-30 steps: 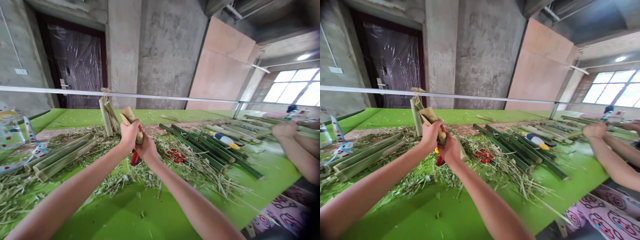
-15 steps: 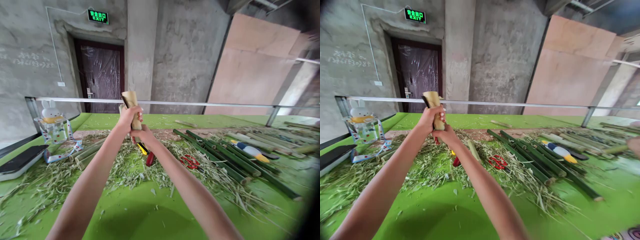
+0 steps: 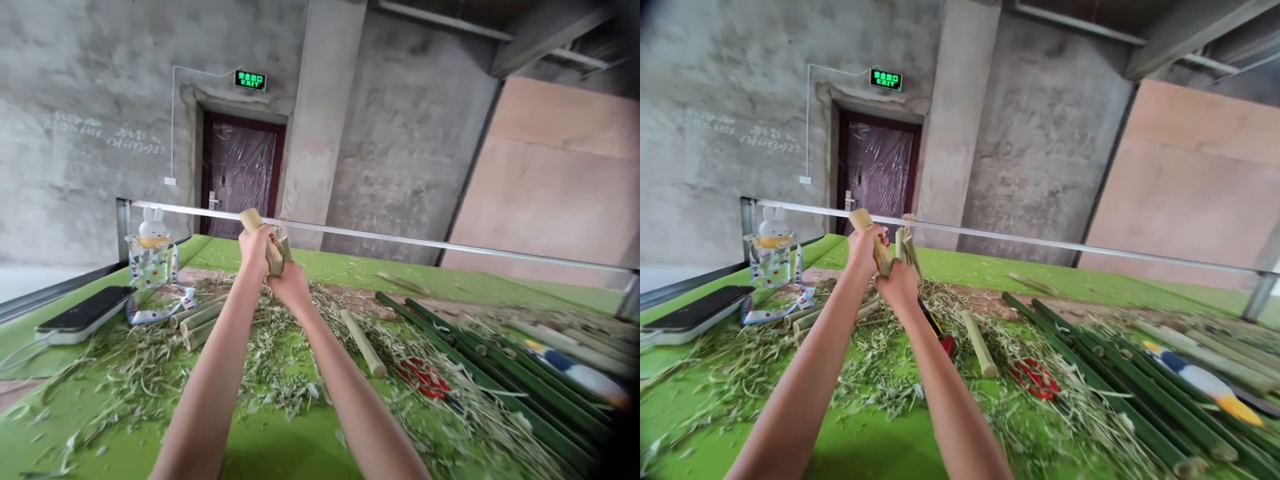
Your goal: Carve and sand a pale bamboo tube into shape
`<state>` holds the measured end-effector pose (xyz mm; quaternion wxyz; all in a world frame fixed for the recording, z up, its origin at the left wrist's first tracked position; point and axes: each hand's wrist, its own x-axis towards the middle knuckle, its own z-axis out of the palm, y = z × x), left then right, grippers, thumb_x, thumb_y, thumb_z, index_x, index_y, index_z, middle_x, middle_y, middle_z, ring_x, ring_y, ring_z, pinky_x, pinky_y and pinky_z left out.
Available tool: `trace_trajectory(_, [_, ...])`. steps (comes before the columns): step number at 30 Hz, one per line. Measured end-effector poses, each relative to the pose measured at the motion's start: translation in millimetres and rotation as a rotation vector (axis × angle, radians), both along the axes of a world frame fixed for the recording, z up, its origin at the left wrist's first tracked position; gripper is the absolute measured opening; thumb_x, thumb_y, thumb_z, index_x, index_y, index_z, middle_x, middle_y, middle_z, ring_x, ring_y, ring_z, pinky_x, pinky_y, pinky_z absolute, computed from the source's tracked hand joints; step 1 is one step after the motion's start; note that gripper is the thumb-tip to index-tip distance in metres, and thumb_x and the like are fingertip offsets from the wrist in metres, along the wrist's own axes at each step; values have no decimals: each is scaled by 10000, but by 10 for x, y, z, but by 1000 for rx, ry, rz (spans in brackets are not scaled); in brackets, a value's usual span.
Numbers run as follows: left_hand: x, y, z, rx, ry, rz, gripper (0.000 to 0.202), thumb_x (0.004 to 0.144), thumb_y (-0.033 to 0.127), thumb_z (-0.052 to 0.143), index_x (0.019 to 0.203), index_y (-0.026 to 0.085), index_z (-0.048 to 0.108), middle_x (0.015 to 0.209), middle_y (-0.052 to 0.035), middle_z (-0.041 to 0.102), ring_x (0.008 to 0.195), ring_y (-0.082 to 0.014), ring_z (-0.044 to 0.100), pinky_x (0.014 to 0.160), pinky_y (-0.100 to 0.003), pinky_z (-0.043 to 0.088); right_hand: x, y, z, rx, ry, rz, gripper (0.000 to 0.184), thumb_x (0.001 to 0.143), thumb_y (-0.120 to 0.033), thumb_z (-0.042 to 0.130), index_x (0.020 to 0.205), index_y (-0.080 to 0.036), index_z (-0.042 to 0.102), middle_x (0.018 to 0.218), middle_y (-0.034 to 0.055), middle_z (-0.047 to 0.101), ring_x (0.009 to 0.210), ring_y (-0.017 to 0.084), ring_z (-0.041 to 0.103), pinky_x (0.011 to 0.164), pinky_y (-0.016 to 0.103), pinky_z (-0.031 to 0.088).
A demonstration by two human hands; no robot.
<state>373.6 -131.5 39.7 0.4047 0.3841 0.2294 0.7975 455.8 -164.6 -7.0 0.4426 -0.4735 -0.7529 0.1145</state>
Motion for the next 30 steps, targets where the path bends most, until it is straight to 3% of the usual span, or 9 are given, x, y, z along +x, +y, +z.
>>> trace_trajectory(5, [-192,-193,38,89,99,-555,210,496,114,595,648,167,462,467,71,360,386,-33,340,420,-179,353,24,-38,-62,-609,373,713,124,549,-174,548,635,-189,459,476,-46,445,429,96,439,426,226,391])
trace_trajectory(8, [-206,-308,24,135,82,-655,202,506,150,594,652,182,457,462,80,311,368,-27,279,398,-183,313,26,-18,-155,-775,379,1089,153,549,-256,540,594,-203,404,410,-74,365,380,76,370,391,212,343])
trace_trajectory(10, [-188,-319,16,144,125,-657,209,508,158,601,671,182,472,467,79,325,367,-26,276,392,-190,296,24,21,-185,-783,380,1127,173,546,-284,546,582,-204,397,400,-73,365,371,77,370,380,212,330])
trace_trajectory(14, [-135,-179,4,149,187,-518,164,535,139,585,622,167,449,467,69,365,386,-27,338,418,-196,309,18,102,-153,-572,395,688,129,548,-197,568,630,-192,468,460,-47,451,407,97,431,389,224,357])
trace_trajectory(19, [75,5,-53,15,36,85,135,567,131,547,602,174,424,478,52,436,413,-53,428,435,-213,350,37,190,-169,-43,100,-80,66,611,-173,514,653,-203,473,544,34,522,474,162,490,438,289,374])
trace_trajectory(21, [155,21,-62,6,-27,208,143,561,141,554,628,177,434,491,47,459,422,-68,448,425,-219,365,70,216,-183,126,17,-287,53,650,-185,498,701,-197,486,609,72,552,505,179,498,452,305,363])
trace_trajectory(22, [174,20,-61,17,-22,203,145,561,143,559,632,177,437,492,44,464,425,-74,455,423,-221,370,90,224,-182,142,14,-309,59,655,-185,498,713,-196,490,621,75,555,506,180,495,450,306,359])
trace_trajectory(25, [116,-1,-46,41,90,3,164,544,139,593,613,166,447,472,33,464,417,-81,454,420,-227,376,146,228,-160,-85,118,-59,95,601,-162,550,659,-204,488,555,25,517,463,152,472,423,286,366])
trace_trajectory(30, [-160,-137,-44,225,186,-559,203,532,188,637,651,166,475,448,68,374,377,-38,348,412,-195,341,143,152,-181,-636,279,848,159,538,-223,614,569,-190,462,456,-47,438,407,92,437,411,238,377])
